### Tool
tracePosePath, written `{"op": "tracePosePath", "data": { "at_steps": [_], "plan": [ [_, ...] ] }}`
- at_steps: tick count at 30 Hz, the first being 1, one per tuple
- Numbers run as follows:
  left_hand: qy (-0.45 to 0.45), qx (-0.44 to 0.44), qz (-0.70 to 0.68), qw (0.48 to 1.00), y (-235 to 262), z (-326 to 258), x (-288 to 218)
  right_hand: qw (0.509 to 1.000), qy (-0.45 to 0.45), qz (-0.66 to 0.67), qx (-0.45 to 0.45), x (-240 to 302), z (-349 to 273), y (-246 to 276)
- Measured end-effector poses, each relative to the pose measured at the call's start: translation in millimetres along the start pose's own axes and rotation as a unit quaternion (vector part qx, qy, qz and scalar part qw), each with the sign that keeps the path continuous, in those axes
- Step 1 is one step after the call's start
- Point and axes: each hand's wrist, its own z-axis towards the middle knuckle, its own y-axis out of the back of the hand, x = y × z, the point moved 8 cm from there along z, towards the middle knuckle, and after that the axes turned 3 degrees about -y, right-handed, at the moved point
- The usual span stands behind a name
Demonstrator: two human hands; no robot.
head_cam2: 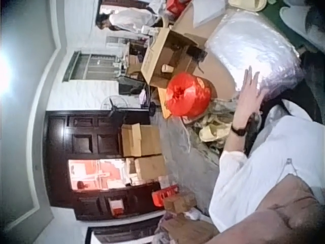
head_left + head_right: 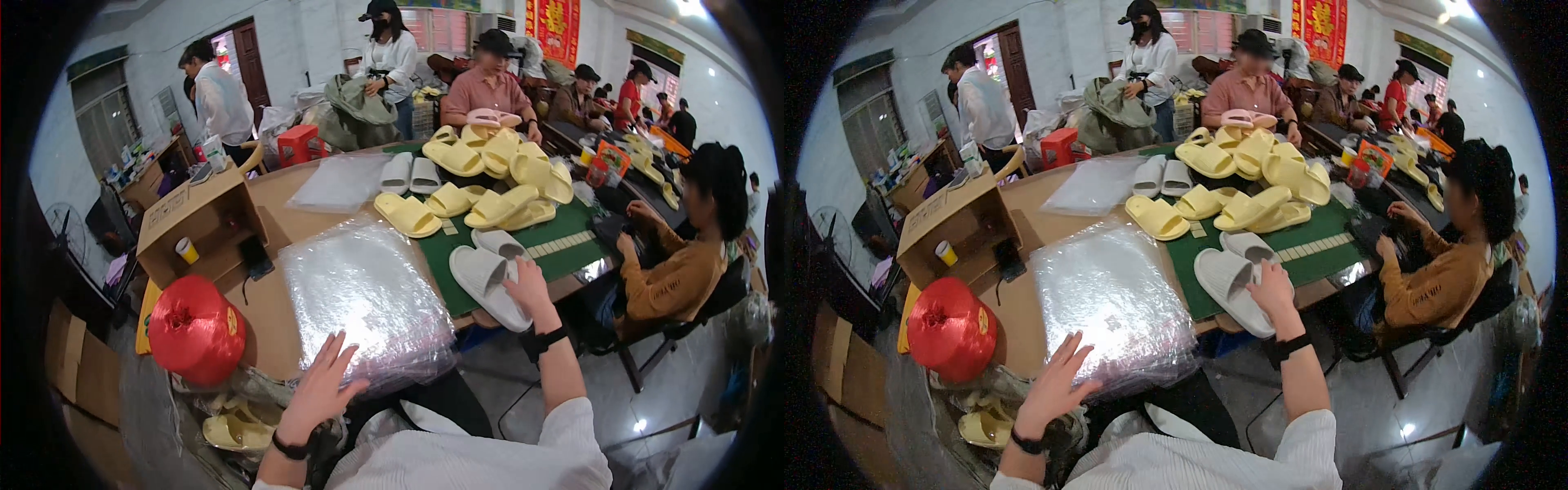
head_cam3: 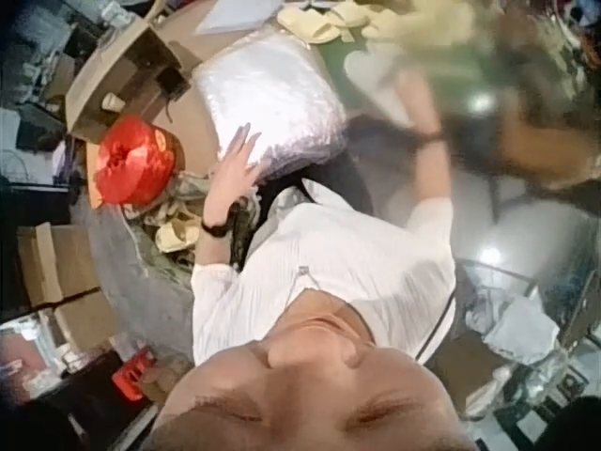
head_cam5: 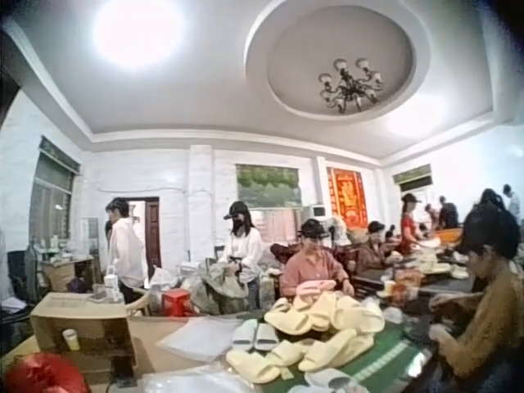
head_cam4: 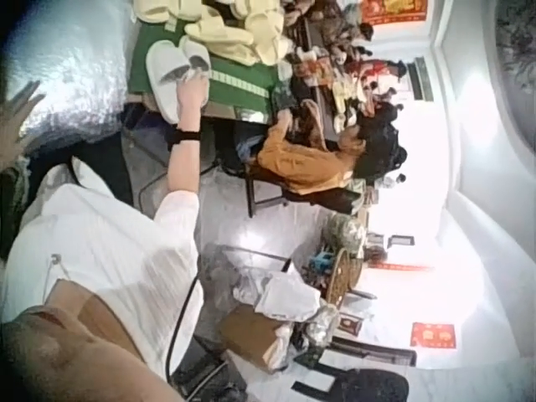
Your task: The recorder is placing pairs of slippers into plastic bags and then into a larger storage sack in a manufacturing facility.
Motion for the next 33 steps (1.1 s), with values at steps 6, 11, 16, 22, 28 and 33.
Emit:
{"op": "tracePosePath", "data": {
  "at_steps": [6, 11, 16, 22, 28, 33],
  "plan": [
    [-0.010, 0.000, 0.071, 0.997, -85, 37, 73, 0.987, 0.140, 0.043, 0.060, -20, 79, -62],
    [-0.008, -0.020, 0.059, 0.998, -86, 26, 76, 0.984, 0.150, 0.084, 0.037, -22, 81, -68],
    [-0.022, -0.002, 0.005, 1.000, -89, 21, 79, 0.985, 0.056, 0.129, 0.103, -14, 44, -70],
    [-0.019, -0.023, 0.005, 1.000, -88, 15, 81, 0.916, 0.051, 0.274, 0.288, 26, 23, -49],
    [-0.018, 0.014, 0.033, 0.999, -91, 20, 77, 0.964, 0.037, 0.208, 0.161, 2, 52, -53],
    [-0.002, 0.009, 0.029, 1.000, -87, 17, 80, 0.966, -0.064, 0.203, 0.144, 32, 57, -55]
  ]
}}
